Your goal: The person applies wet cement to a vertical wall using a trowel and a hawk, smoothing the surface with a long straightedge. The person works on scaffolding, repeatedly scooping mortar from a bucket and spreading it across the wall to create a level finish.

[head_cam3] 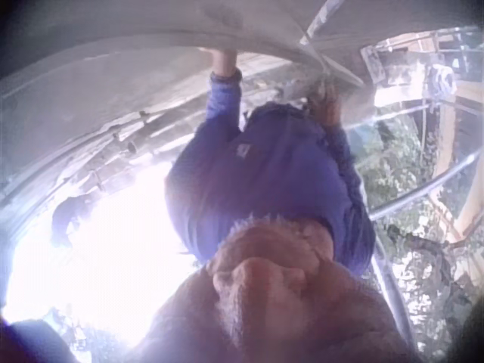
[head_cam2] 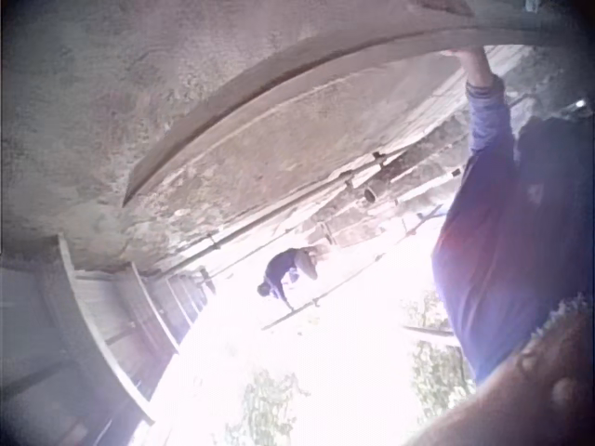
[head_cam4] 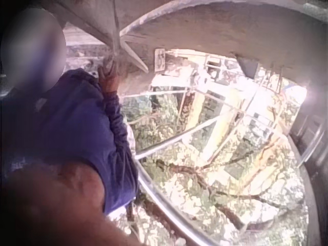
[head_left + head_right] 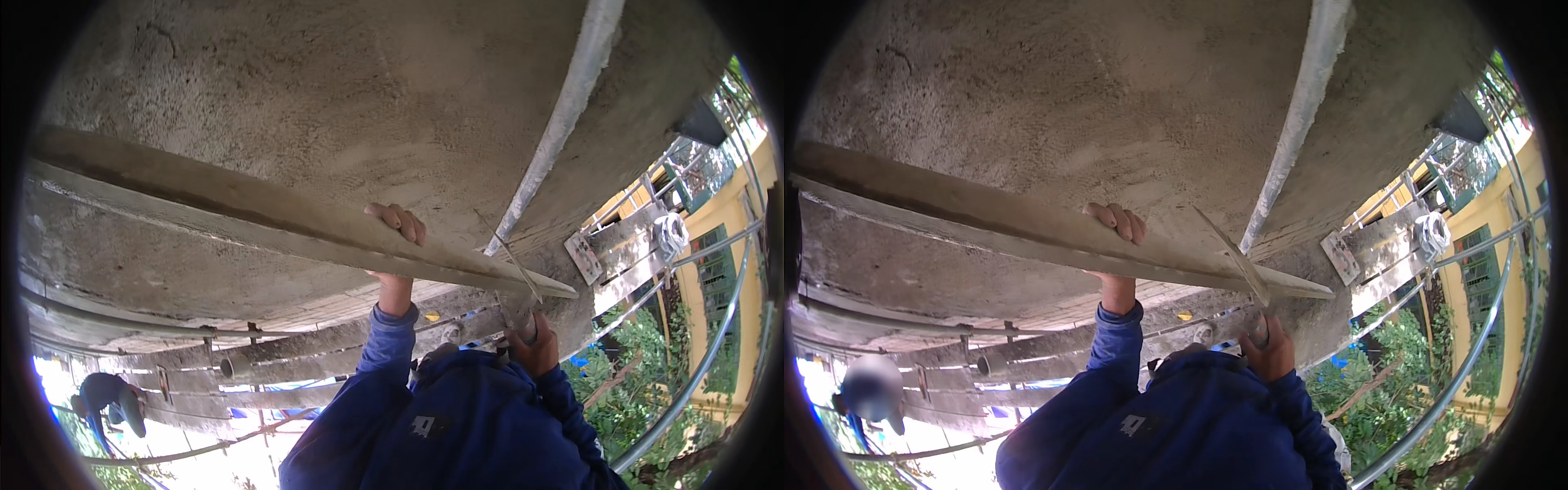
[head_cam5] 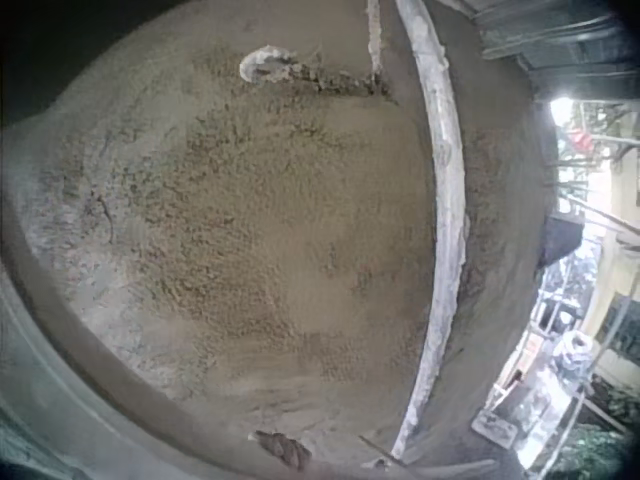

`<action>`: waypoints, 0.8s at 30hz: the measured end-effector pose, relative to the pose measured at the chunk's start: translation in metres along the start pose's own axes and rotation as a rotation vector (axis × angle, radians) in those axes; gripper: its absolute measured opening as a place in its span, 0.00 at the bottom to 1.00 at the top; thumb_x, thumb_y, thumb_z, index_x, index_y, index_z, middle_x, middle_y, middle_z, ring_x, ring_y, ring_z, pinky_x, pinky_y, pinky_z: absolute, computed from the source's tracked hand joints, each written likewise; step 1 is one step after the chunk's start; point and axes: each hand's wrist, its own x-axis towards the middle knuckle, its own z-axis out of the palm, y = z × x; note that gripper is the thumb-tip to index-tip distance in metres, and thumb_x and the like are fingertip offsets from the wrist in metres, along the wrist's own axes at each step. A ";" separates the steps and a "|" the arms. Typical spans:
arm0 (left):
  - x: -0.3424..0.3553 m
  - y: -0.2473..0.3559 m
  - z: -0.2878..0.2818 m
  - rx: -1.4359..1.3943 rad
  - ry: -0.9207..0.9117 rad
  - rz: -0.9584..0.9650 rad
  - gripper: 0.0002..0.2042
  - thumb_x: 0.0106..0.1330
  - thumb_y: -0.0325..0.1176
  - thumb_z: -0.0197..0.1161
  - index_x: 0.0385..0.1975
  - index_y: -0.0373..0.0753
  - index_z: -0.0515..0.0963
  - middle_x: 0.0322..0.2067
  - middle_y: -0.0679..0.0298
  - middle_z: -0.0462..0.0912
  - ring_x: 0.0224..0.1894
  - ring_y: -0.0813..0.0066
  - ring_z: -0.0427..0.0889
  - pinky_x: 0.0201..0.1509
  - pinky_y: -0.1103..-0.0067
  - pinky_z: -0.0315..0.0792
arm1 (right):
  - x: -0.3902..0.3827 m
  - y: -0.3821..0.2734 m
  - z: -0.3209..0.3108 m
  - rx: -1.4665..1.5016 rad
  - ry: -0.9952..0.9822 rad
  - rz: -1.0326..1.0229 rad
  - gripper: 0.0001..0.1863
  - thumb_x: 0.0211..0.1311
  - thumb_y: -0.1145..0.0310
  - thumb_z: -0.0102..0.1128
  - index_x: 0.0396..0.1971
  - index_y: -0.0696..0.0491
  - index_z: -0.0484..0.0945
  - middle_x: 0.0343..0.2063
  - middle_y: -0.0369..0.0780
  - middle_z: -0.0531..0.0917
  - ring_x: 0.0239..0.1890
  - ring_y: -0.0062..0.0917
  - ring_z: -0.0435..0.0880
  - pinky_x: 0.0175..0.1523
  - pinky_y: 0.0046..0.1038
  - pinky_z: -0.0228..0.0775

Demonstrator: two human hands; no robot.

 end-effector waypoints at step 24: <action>0.055 -0.036 0.045 -0.017 -0.524 -0.206 0.14 0.72 0.45 0.46 0.32 0.41 0.69 0.22 0.65 0.73 0.20 0.77 0.71 0.25 0.78 0.64 | -0.066 0.085 0.019 0.216 0.170 0.463 0.27 0.53 0.53 0.66 0.46 0.54 0.70 0.28 0.54 0.81 0.34 0.52 0.80 0.38 0.44 0.71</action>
